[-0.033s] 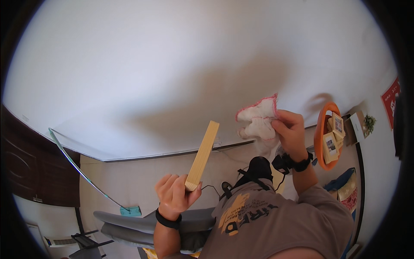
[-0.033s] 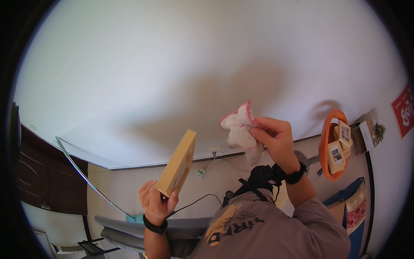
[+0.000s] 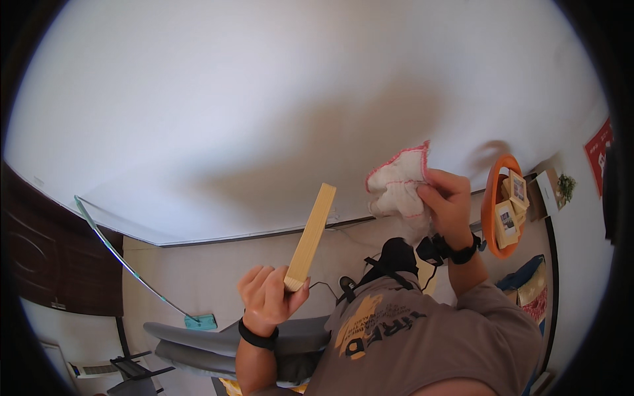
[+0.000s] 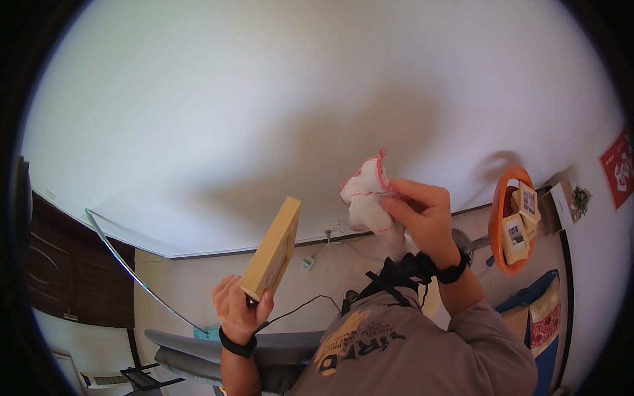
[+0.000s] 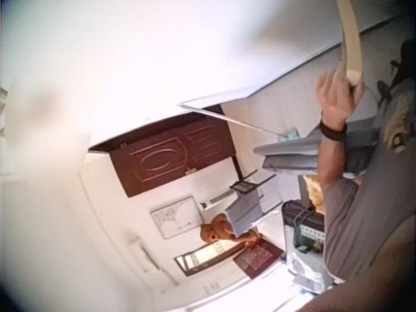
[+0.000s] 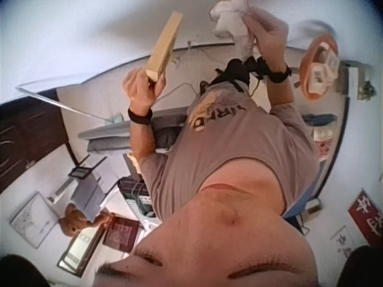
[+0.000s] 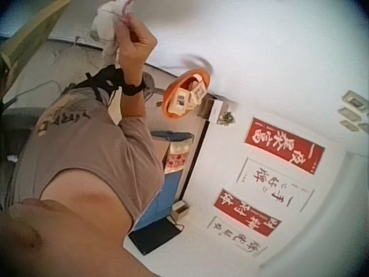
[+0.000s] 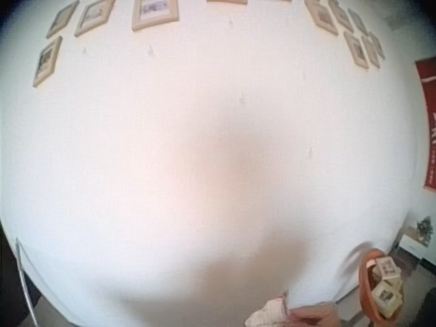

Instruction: The person wipes the front and back of a wooden picture frame using a cloth and then hangs it on a wall hook.

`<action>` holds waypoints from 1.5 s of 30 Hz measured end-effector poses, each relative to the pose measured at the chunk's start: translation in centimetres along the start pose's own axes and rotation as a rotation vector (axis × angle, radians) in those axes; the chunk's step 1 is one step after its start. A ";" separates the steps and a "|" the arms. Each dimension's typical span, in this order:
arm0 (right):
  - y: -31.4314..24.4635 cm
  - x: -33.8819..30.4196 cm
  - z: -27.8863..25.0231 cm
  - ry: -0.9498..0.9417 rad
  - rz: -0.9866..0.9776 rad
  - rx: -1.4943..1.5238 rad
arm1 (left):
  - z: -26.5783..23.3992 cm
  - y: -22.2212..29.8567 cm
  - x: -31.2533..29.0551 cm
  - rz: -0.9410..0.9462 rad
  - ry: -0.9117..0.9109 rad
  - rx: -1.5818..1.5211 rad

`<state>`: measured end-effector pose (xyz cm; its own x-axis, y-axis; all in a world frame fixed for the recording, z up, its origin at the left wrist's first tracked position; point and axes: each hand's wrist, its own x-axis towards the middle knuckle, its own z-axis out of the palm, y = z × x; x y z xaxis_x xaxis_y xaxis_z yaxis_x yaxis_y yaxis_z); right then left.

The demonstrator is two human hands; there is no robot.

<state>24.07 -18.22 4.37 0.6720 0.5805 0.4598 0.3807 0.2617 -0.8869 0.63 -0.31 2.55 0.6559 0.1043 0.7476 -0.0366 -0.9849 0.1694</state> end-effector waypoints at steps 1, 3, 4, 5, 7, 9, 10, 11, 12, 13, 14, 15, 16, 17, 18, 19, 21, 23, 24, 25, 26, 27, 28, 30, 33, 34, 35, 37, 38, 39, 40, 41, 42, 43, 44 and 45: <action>-1.3 0.2 1.0 -0.101 -0.104 -0.119 | -0.2 0.0 -0.2 -0.010 -0.011 0.005; -3.0 0.4 3.0 -0.272 -0.357 -0.285 | 0.1 -0.3 -0.2 0.066 0.013 0.038; -2.8 0.2 4.5 -0.342 -0.473 -0.265 | 0.1 -0.3 -0.1 0.067 0.004 0.030; -2.4 0.0 5.8 -0.408 -0.588 -0.245 | 0.4 -0.4 -0.1 0.087 0.010 0.021; -2.7 -0.8 7.8 -0.475 -0.521 -0.215 | 0.7 -0.6 -0.1 0.101 0.010 0.015; -2.7 -1.0 8.1 -0.553 -0.463 -0.176 | 0.8 -1.0 -0.3 0.118 0.100 0.011; -2.6 -0.6 7.8 -0.550 -0.465 -0.294 | 0.6 -0.9 -0.4 0.114 0.097 0.015; -2.4 -0.2 7.7 -0.547 -0.466 -0.414 | 0.4 -0.7 -0.4 0.114 0.085 0.029; -1.8 0.2 7.9 -0.552 -0.467 -0.409 | 0.3 -0.7 -0.5 0.114 0.073 0.043; -0.8 0.7 8.0 -0.500 -0.423 -0.397 | 0.3 -0.6 -0.6 0.090 0.042 0.035; -0.5 1.0 8.0 -0.449 -0.380 -0.385 | 0.3 -0.6 -0.5 0.092 0.043 0.035; -0.9 0.8 7.8 -0.481 -0.389 -0.403 | 0.3 -0.6 -0.4 0.094 0.040 0.034; -1.2 0.7 8.0 -0.483 -0.391 -0.403 | 0.4 -0.7 -0.3 0.093 0.037 0.036; -1.5 0.3 8.3 -0.506 -0.518 -0.407 | 0.4 -0.8 -0.3 0.092 0.038 0.038; -1.8 0.0 8.5 -0.519 -0.581 -0.407 | 0.5 -0.9 -0.2 0.062 -0.007 0.047; -2.2 -0.5 8.6 -0.528 -0.642 -0.410 | 0.6 -0.9 -0.3 0.032 -0.055 0.052; -2.8 -1.3 8.8 -0.632 -0.438 -0.202 | 0.9 -1.0 -0.1 0.041 -0.035 0.022; -2.1 -0.6 9.1 -0.595 -0.529 -0.145 | 1.0 -1.1 0.0 0.053 -0.014 0.000; -1.6 -0.3 9.2 -0.556 -0.619 -0.090 | 0.9 -1.1 -0.1 0.070 0.008 0.003; -1.2 -0.2 9.0 -0.556 -0.618 -0.089 | 0.9 -1.0 -0.2 0.084 0.030 0.006; -0.8 -0.1 8.8 -0.552 -0.552 -0.160 | 0.9 -0.9 -0.2 0.085 0.029 0.005; -0.4 0.0 8.7 -0.548 -0.486 -0.231 | 0.7 -0.8 -0.2 0.098 0.034 0.033; 0.4 0.4 8.6 -0.543 -0.488 -0.233 | 0.7 -0.7 -0.1 0.115 0.041 0.061; 2.5 1.8 8.5 -0.418 -0.453 -0.231 | 0.5 -0.4 -0.4 0.091 0.002 0.057; 5.8 3.4 7.5 -0.387 -0.457 -0.353 | 0.3 0.4 -0.3 0.077 0.019 0.052; 6.0 3.7 7.3 -0.374 -0.458 -0.394 | 0.3 0.3 -0.1 0.094 0.074 0.053; 5.8 3.9 6.7 -0.416 -0.160 -0.354 | 0.3 0.3 0.0 0.104 0.076 0.055; 4.8 4.4 5.9 -0.462 0.133 -0.307 | 0.5 0.2 -0.1 0.055 0.073 -0.009; 3.2 3.9 5.5 -0.351 0.252 -0.099 | 0.3 0.3 -0.2 0.044 0.075 -0.005; 1.7 3.4 5.2 -0.236 0.372 0.107 | 0.2 0.2 -0.2 0.044 0.053 0.019; 0.6 3.0 4.7 -0.234 0.374 0.104 | 0.5 -0.2 -0.1 0.055 0.031 0.035; -0.4 2.6 4.5 -0.209 0.183 0.115 | 0.5 -0.4 -0.2 0.039 0.013 0.020; -1.2 2.2 4.6 -0.183 -0.007 0.126 | 0.6 -0.7 -0.2 0.033 0.009 0.020; -1.9 1.7 4.8 -0.183 0.000 0.126 | 0.7 -0.9 -0.1 0.068 0.027 0.020; -2.5 1.2 5.2 -0.324 -0.171 -0.024 | 0.7 -0.9 -0.1 0.101 0.045 0.021; -2.8 0.7 5.8 -0.465 -0.343 -0.173 | 0.6 -0.9 -0.2 0.095 0.041 0.019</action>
<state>19.84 -14.08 6.92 0.1591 0.7720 0.6154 0.6504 0.3870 -0.6536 1.00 0.46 1.84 0.6191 0.0149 0.7852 -0.0829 -0.9930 0.0842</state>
